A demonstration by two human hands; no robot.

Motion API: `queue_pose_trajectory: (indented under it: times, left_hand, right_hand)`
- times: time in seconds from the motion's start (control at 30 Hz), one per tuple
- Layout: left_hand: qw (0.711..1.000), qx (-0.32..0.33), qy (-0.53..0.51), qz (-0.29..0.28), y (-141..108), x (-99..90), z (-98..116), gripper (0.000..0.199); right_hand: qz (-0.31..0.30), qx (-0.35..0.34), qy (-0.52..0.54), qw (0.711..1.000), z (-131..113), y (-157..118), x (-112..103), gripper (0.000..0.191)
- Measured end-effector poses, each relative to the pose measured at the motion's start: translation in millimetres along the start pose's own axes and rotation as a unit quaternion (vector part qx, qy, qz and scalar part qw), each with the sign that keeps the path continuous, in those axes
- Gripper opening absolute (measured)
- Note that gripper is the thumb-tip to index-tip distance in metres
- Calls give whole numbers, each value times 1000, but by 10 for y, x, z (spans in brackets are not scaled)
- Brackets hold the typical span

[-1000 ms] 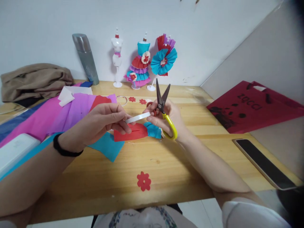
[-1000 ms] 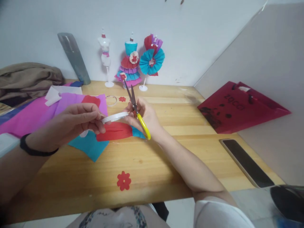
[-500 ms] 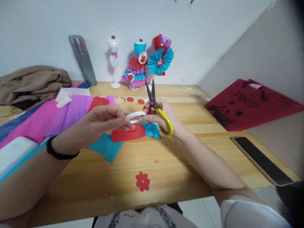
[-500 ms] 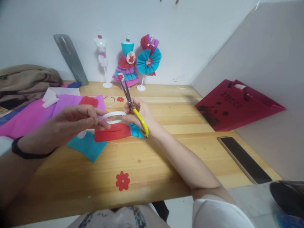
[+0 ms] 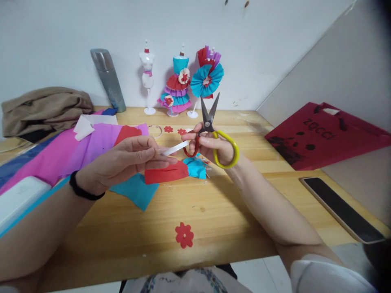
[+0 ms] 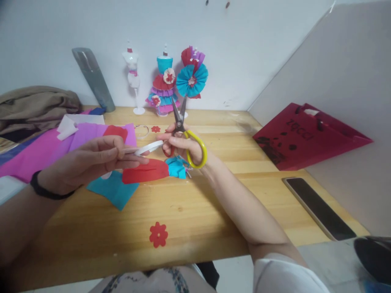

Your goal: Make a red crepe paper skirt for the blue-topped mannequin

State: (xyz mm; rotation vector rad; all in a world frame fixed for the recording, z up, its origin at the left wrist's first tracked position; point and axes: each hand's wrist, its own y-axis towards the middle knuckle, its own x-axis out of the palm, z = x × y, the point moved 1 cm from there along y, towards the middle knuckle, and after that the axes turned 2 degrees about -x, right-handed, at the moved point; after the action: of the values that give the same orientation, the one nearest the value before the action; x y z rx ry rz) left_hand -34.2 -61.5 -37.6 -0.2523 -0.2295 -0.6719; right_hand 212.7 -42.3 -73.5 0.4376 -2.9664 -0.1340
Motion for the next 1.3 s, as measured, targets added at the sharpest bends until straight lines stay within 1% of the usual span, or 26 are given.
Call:
queue_pose_trajectory:
  times: [0.07, 0.13, 0.2, 0.23, 0.27, 0.3, 0.37, 0.43, 0.47, 0.5, 0.57, 0.7, 0.8, 0.9, 1.0, 1.1, 1.17, 1.3]
  left_hand:
    - [1000, 3, 9, 16, 2, -6, 12, 23]
    - [1000, 6, 8, 23, 6, -27, 20, 23]
    - [1000, 7, 6, 22, 14, -64, 27, 23]
    - [1000, 9, 6, 21, 20, -85, 31, 24]
    - [1000, 9, 7, 21, 25, -106, 37, 24]
    - [1000, 11, 9, 22, 30, -123, 45, 24]
    - [999, 18, 13, 25, 37, -147, 64, 24]
    - [999, 24, 12, 24, 38, -155, 83, 24]
    - [999, 27, 11, 23, 36, -154, 91, 24]
    - [999, 29, 10, 23, 34, -150, 97, 24]
    - [999, 32, 13, 24, 27, -139, 106, 23]
    - [999, 32, 22, 24, 20, -111, 100, 24]
    - [999, 20, 32, 11, 20, -102, 67, 26]
    - [999, 12, 52, -7, 16, -120, 22, 24]
    - [996, 27, 66, -46, 9, -145, -7, 20]
    - [991, 62, 80, -89, -3, -149, -6, 15]
    - [987, 76, 92, -111, -11, -139, 0, 13]
    - [980, 82, 109, -145, -17, -123, -2, 11]
  right_hand:
    - [15, 6, -23, 1000, -21, 21, -31, 38]
    - [42, 8, -47, 998, -40, 35, -62, 33]
    - [58, 5, -67, 996, -64, 26, -91, 33]
    - [51, 8, -77, 996, -80, 10, -102, 35]
    - [32, 13, -85, 996, -98, -14, -110, 39]
    - [-4, 25, -91, 996, -117, -45, -115, 44]
    - [-114, 63, -86, 988, -150, -116, -112, 57]
    - [-229, 100, -61, 966, -165, -183, -98, 67]
    - [-271, 112, -47, 955, -165, -207, -90, 68]
    - [-298, 121, -38, 946, -160, -223, -80, 68]
    - [-322, 131, -37, 937, -145, -237, -58, 66]
    - [-335, 140, -44, 931, -129, -238, 3, 63]
    - [-328, 148, -18, 933, -124, -230, 41, 63]
    - [-319, 157, 3, 935, -85, -207, 52, 64]
    - [-326, 142, 18, 935, -13, -177, 38, 68]
    - [-341, 122, 42, 931, 40, -163, 33, 73]
    - [-343, 121, 58, 930, 45, -164, 43, 73]
    - [-337, 123, 72, 931, 15, -178, 79, 72]
